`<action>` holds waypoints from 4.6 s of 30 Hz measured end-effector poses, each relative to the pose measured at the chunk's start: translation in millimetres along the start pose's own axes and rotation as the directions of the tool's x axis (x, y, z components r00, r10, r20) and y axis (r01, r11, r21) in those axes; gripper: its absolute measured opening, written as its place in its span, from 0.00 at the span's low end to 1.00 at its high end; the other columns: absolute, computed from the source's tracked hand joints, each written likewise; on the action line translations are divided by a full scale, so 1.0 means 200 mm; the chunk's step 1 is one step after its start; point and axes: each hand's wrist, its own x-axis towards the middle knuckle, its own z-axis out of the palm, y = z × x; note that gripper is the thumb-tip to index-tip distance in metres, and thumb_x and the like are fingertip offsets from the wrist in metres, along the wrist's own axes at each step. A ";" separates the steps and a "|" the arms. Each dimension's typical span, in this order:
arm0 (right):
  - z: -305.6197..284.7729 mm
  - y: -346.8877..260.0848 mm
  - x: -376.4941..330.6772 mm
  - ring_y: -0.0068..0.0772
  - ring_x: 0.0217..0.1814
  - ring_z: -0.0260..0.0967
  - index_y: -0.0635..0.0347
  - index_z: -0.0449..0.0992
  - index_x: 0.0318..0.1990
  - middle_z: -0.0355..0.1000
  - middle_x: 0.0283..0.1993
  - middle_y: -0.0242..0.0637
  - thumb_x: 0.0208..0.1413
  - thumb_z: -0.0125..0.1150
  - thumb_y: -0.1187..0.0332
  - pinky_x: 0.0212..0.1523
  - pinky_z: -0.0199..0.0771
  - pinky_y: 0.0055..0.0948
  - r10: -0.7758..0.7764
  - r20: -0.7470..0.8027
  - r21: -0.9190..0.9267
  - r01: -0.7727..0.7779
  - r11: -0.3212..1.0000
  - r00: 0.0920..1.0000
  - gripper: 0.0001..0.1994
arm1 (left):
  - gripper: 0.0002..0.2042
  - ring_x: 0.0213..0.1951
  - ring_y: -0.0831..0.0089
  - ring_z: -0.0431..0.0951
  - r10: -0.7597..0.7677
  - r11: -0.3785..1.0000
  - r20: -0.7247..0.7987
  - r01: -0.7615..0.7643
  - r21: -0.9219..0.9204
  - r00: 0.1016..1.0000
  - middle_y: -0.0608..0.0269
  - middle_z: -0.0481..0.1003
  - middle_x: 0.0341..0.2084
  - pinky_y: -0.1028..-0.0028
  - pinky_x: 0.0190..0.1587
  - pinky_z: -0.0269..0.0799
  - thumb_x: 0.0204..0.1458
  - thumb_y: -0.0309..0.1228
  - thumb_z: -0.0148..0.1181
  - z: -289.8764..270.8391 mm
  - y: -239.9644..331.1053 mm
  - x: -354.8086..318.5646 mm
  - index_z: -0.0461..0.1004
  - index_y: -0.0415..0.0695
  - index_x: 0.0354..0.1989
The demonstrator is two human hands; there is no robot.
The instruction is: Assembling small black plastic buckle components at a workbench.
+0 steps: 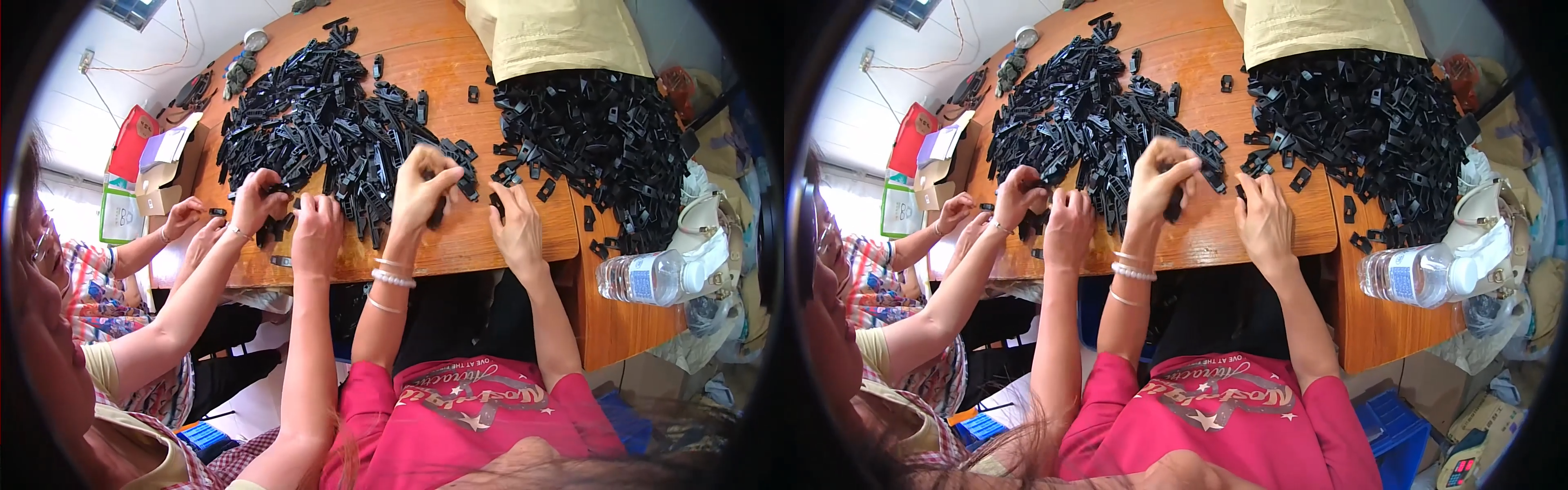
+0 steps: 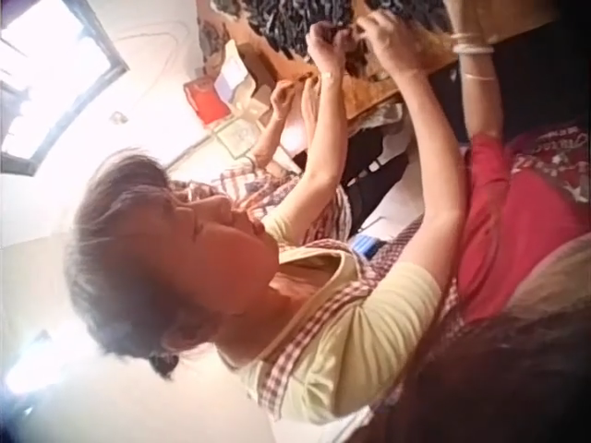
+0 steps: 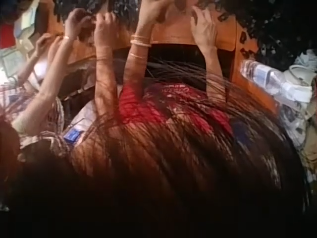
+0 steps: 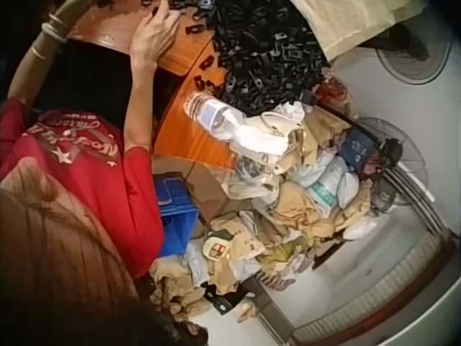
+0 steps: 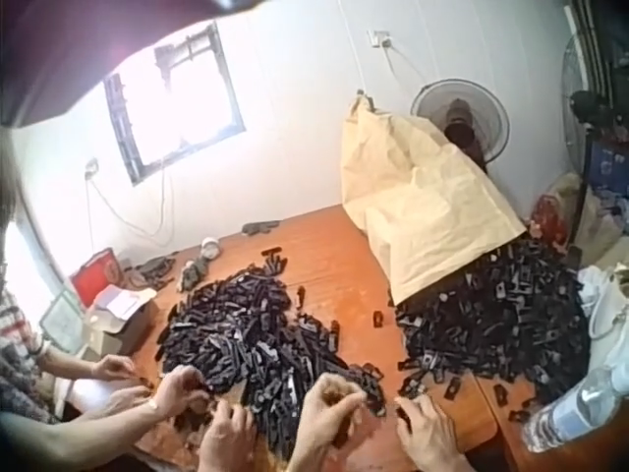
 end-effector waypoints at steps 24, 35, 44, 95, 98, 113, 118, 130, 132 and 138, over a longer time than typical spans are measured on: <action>-0.11 0.02 -0.12 0.36 0.34 0.66 0.67 0.74 0.43 0.68 0.37 0.40 0.52 0.58 0.81 0.36 0.67 0.31 -0.006 0.071 0.398 -0.023 0.917 0.997 0.10 | 0.18 0.35 0.62 0.77 0.430 -0.126 0.534 -0.538 0.834 0.728 0.44 0.71 0.46 0.71 0.35 0.74 0.43 0.25 0.57 -0.13 -0.26 -0.54 0.72 0.32 0.45; -0.18 -0.05 -0.22 0.26 0.30 0.64 0.68 0.77 0.42 0.68 0.33 0.36 0.48 0.64 0.80 0.29 0.66 0.23 -0.086 0.244 0.513 -0.053 0.857 0.966 0.12 | 0.10 0.30 0.56 0.77 0.429 0.445 0.152 -0.355 0.822 0.890 0.51 0.73 0.38 0.66 0.30 0.73 0.47 0.23 0.63 -0.07 -0.23 -0.63 0.71 0.36 0.37; -0.14 -0.05 -0.26 0.38 0.34 0.64 0.67 0.78 0.39 0.70 0.31 0.39 0.45 0.65 0.78 0.39 0.65 0.32 -0.192 0.196 0.413 0.097 0.906 0.962 0.11 | 0.10 0.31 0.55 0.76 0.262 0.487 0.264 -0.363 0.794 0.928 0.56 0.72 0.35 0.64 0.31 0.72 0.49 0.24 0.61 -0.13 -0.17 -0.56 0.72 0.37 0.40; -0.14 0.03 -0.12 0.33 0.37 0.65 0.66 0.80 0.38 0.70 0.31 0.36 0.42 0.67 0.79 0.38 0.66 0.29 -0.118 0.111 0.442 0.058 0.895 0.987 0.12 | 0.10 0.36 0.58 0.69 0.357 0.522 0.297 -0.453 0.723 0.885 0.57 0.71 0.32 0.65 0.40 0.68 0.41 0.22 0.66 -0.09 -0.22 -0.35 0.75 0.35 0.33; -0.10 0.01 -0.09 0.34 0.37 0.66 0.66 0.80 0.37 0.70 0.34 0.36 0.43 0.66 0.79 0.39 0.66 0.28 -0.147 0.139 0.417 0.077 0.906 0.979 0.11 | 0.10 0.37 0.58 0.69 0.354 0.506 0.322 -0.469 0.723 0.878 0.56 0.71 0.32 0.65 0.40 0.68 0.42 0.22 0.65 -0.09 -0.21 -0.35 0.74 0.35 0.33; -0.01 0.05 0.19 0.44 0.43 0.69 0.67 0.73 0.36 0.68 0.40 0.41 0.47 0.66 0.76 0.44 0.69 0.39 -0.076 0.079 0.014 0.076 0.997 0.994 0.10 | 0.07 0.27 0.70 0.77 -0.071 0.769 -0.093 -0.004 -0.639 0.993 0.57 0.74 0.28 0.71 0.29 0.77 0.54 0.23 0.61 -0.02 -0.04 0.12 0.67 0.41 0.28; -0.09 0.03 0.06 0.28 0.28 0.70 0.68 0.72 0.37 0.73 0.34 0.38 0.47 0.67 0.78 0.30 0.71 0.28 0.209 0.123 0.429 -0.242 0.870 0.970 0.11 | 0.07 0.24 0.66 0.77 0.207 0.685 0.083 -0.205 0.699 0.975 0.60 0.74 0.23 0.73 0.31 0.74 0.48 0.22 0.59 -0.07 -0.01 0.35 0.78 0.38 0.36; -0.06 0.10 -0.07 0.28 0.28 0.73 0.66 0.76 0.40 0.74 0.36 0.42 0.50 0.65 0.79 0.31 0.72 0.24 0.165 -0.144 0.449 -0.084 0.890 0.976 0.10 | 0.08 0.25 0.53 0.77 0.240 0.195 0.289 -0.338 0.921 0.926 0.47 0.71 0.35 0.62 0.27 0.74 0.54 0.33 0.57 0.13 -0.22 -0.11 0.71 0.40 0.30; -0.10 0.13 -0.10 0.28 0.28 0.72 0.66 0.76 0.41 0.73 0.37 0.41 0.49 0.64 0.79 0.30 0.71 0.24 0.018 -0.216 0.207 0.028 0.978 0.976 0.10 | 0.11 0.27 0.51 0.76 0.297 0.315 0.192 -0.285 0.905 0.936 0.49 0.69 0.35 0.60 0.30 0.72 0.54 0.34 0.59 0.13 -0.17 -0.21 0.72 0.37 0.34; -0.19 0.05 -0.13 0.30 0.33 0.67 0.68 0.79 0.40 0.72 0.31 0.39 0.45 0.66 0.80 0.36 0.68 0.27 0.214 0.134 0.525 -0.253 0.812 0.967 0.12 | 0.10 0.30 0.52 0.76 0.249 0.396 0.241 -0.326 0.859 0.938 0.55 0.69 0.35 0.60 0.31 0.72 0.49 0.27 0.62 0.02 -0.19 -0.26 0.72 0.38 0.38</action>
